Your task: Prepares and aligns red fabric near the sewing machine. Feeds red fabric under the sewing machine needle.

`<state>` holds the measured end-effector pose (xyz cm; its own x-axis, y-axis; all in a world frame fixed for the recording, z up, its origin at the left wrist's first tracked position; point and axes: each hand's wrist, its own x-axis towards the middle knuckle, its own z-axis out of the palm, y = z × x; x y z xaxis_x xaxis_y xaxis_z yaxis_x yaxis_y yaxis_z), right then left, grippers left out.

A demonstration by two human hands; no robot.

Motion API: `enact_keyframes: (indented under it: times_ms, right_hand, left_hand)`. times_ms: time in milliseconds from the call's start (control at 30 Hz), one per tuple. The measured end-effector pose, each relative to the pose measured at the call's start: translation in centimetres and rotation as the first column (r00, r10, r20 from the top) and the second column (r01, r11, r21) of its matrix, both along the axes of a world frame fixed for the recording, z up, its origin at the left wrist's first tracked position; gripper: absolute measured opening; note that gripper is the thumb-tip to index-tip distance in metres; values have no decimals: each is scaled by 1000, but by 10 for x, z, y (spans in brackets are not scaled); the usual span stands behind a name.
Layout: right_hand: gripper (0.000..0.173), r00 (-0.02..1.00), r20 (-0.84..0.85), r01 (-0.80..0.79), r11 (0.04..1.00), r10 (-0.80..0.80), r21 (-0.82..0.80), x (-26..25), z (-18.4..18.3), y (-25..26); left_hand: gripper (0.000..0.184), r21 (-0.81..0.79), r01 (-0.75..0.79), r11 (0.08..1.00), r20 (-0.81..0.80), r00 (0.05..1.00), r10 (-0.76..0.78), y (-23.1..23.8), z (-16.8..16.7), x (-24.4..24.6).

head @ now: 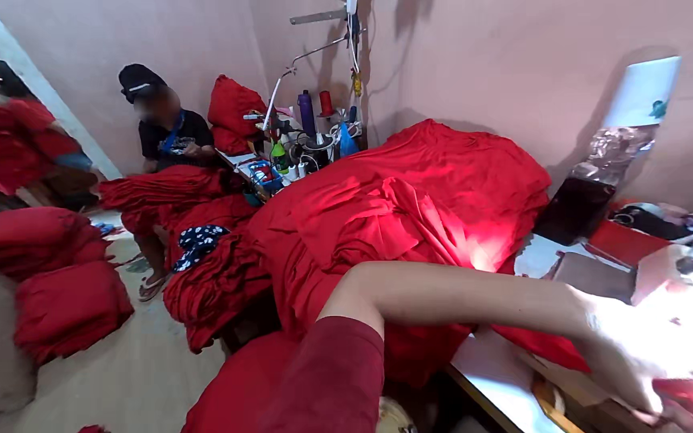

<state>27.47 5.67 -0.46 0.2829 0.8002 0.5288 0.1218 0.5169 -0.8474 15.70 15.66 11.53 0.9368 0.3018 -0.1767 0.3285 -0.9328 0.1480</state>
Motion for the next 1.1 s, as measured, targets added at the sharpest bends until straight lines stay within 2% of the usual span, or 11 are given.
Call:
enact_keyframes:
  times_ms: [100,200,300,367,533,600,667,733,867,967,1100]
  right_hand:
    - [58,990,82,-108,993,112,-47,6,1,2]
    - [66,987,141,-69,995,78,-67,2,4,-4]
    - [75,991,135,-2,992,19,-129,-1,1,-4]
    - [74,994,99,53,988,-39,-144,-4,-3,-6]
    - [59,973,187,167,971,-134,-170,-1,4,-8]
    - [65,979,172,146,969,-112,-198,-1,6,-7]
    - [71,986,142,117,970,-87,-214,-1,8,-5]
    - [69,986,145,110,970,-80,-216,0,9,-4]
    - [61,989,126,97,984,-79,-150,2,6,0]
    - [65,992,111,73,991,-60,-111,3,5,1]
    - [67,993,102,71,988,-57,-140,2,8,0]
  left_hand:
    - [46,55,-4,998,-29,1000,5,8,15,-6]
    - [53,103,-69,992,-89,993,78,19,18,-10]
    - [39,210,-60,976,-166,981,96,48,-12,8]
    - [32,181,-62,981,-304,946,116,40,-11,23]
    - [33,-74,86,994,-316,943,-105,13,26,13]
    - [29,-9,34,999,-340,940,-35,17,26,18]
    - [44,109,-67,992,-343,934,101,27,15,30]
    - [43,108,-71,992,-359,927,105,29,14,33]
    - [14,-42,52,998,-226,972,-60,27,19,12]
    - [18,-220,198,955,-94,970,-223,29,24,1]
    - [21,-89,220,971,-13,975,-222,33,20,-7]
